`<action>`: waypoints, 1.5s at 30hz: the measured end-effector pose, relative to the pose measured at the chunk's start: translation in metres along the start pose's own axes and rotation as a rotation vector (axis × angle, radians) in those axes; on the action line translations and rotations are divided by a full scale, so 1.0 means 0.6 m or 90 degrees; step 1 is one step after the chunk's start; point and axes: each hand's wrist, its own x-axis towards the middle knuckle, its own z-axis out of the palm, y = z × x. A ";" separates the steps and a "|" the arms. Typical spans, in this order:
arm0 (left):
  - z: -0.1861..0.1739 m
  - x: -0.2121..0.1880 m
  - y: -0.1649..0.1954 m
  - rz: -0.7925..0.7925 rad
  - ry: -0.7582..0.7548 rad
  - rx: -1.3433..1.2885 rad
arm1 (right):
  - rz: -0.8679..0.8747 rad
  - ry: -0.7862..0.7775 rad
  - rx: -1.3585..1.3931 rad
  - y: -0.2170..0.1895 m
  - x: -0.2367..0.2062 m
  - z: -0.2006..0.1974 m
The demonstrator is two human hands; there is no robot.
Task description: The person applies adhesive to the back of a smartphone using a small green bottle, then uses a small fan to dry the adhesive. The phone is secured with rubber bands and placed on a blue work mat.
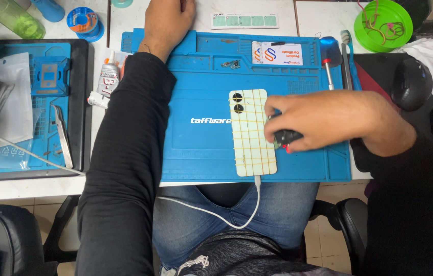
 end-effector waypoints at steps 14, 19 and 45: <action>-0.003 0.001 0.007 0.004 0.007 -0.006 | -0.152 -0.036 -0.029 -0.063 -0.013 0.029; -0.003 0.002 0.006 0.009 0.012 0.001 | -0.171 0.041 0.014 -0.065 0.004 0.050; -0.003 -0.002 0.002 0.023 0.020 -0.001 | -0.166 0.549 0.091 0.051 0.119 0.030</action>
